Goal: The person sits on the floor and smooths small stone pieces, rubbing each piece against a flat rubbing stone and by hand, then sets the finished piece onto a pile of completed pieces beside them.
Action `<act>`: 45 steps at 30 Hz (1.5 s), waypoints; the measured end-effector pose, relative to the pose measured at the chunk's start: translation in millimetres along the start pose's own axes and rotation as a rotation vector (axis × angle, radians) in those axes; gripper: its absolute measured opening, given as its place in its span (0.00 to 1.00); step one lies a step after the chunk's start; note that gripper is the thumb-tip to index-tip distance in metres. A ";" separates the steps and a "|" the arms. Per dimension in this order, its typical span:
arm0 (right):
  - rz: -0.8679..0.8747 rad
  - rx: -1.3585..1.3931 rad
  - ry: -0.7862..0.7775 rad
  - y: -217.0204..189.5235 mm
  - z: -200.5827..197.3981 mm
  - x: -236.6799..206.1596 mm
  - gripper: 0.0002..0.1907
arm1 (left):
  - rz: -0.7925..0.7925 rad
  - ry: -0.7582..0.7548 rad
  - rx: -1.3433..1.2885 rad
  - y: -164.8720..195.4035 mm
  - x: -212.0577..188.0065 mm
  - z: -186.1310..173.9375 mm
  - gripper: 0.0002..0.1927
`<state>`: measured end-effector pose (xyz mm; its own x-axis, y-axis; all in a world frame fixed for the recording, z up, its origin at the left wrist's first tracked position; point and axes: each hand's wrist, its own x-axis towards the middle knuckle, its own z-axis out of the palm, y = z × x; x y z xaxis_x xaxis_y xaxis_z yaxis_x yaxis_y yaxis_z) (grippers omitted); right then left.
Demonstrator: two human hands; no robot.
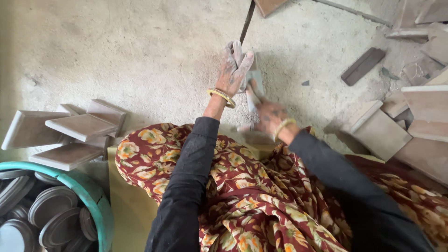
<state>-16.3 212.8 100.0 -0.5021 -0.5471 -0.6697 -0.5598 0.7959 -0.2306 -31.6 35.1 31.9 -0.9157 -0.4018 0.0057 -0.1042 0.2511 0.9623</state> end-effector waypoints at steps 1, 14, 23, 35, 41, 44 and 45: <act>-0.134 -0.016 0.201 3.0 13.9 -4.1 0.57 | -0.039 -0.008 -0.024 1.9 -0.8 0.3 0.49; -0.109 -0.176 0.171 2.3 -60.9 53.8 0.55 | 0.021 -0.039 -0.055 -6.7 4.0 -3.0 0.48; -0.278 0.058 0.724 29.2 53.5 14.7 0.32 | -0.086 0.002 -0.158 -3.9 6.7 -17.6 0.38; -0.582 0.911 0.687 46.0 21.7 18.4 0.23 | -0.194 0.278 -0.320 -54.8 -4.1 -67.2 0.20; -0.550 1.091 0.587 41.3 22.2 31.5 0.25 | -0.260 0.333 -0.042 -55.0 4.0 -65.0 0.19; -0.386 0.846 0.908 13.7 33.0 45.4 0.16 | -0.293 0.327 0.089 -67.1 5.2 -68.0 0.22; -0.298 0.763 0.923 4.1 33.9 52.2 0.19 | -0.263 0.342 0.159 -71.5 5.0 -67.9 0.23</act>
<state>-22.4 196.3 40.2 -0.8713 -0.4647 0.1578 -0.3600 0.3868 -0.8490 -2.4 -44.7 -18.5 -0.6722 -0.7309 -0.1179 -0.3988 0.2233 0.8894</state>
